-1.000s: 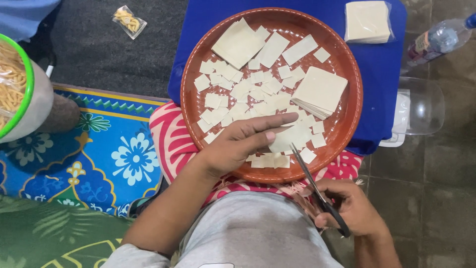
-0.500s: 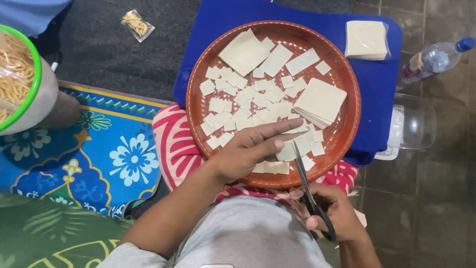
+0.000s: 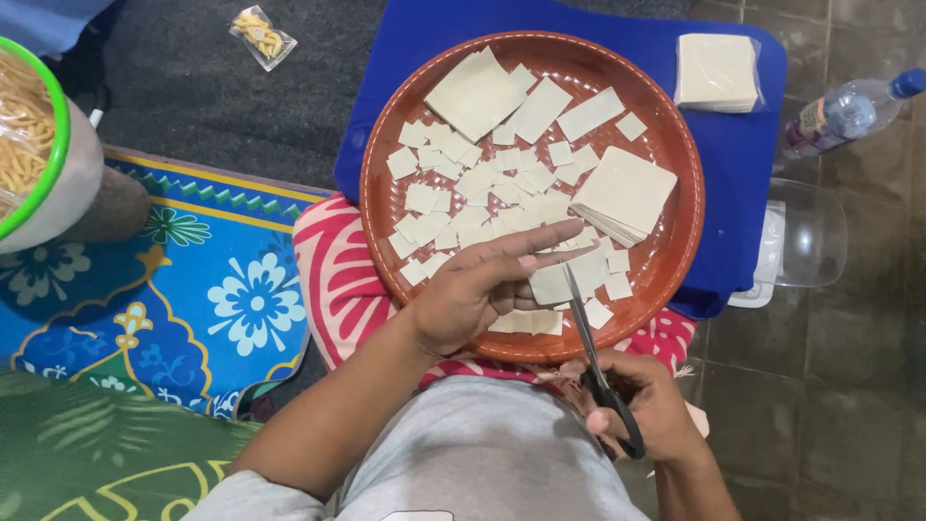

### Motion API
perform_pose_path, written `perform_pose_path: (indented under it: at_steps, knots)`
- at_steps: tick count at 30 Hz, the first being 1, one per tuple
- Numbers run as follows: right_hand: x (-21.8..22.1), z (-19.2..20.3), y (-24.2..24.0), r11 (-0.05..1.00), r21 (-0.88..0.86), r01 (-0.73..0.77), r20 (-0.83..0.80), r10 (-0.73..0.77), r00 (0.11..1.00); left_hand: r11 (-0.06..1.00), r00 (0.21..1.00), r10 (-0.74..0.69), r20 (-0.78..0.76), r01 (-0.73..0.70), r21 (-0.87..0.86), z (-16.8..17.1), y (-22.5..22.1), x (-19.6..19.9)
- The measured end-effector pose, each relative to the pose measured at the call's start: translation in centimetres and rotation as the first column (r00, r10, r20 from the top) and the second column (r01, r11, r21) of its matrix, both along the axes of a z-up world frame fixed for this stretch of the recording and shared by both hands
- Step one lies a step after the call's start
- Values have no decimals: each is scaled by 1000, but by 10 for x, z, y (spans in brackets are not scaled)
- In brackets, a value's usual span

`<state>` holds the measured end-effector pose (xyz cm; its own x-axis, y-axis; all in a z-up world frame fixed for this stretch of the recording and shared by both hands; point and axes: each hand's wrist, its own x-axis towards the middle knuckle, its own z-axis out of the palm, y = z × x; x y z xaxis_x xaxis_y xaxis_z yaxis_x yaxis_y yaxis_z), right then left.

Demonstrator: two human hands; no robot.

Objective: Using scissors to cut square sheets of material into smaller pieces over a plate.

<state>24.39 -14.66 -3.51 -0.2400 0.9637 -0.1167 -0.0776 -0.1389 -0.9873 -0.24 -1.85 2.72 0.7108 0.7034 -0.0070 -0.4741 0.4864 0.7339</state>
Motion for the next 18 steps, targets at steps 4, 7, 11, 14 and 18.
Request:
perform_pose_path:
  at_steps: [4, 7, 11, 14, 18]
  knots:
    - [0, 0, 1, 1000, 23, 2, 65, -3, 998, 999, 1000, -2, -7, 2, -36, -2, 0, 0]
    - [1, -2, 1, 999, -24, 25, 207, -20, 978, 997, 998, 13, 56, -9, -76, -9, 0, -1]
    - [-5, -3, 0, 997, -77, 31, 189, -16, 982, 971, 995, 87, 47, -74, -226, -22, -3, 2]
    - [-11, -7, 0, 992, -112, 48, 190, -26, 981, 944, 989, 126, 71, -97, -316, -42, -9, 3]
    - [-18, -9, 2, 993, -105, 59, 387, -14, 922, 876, 986, 131, 99, -69, -478, -71, -20, 8]
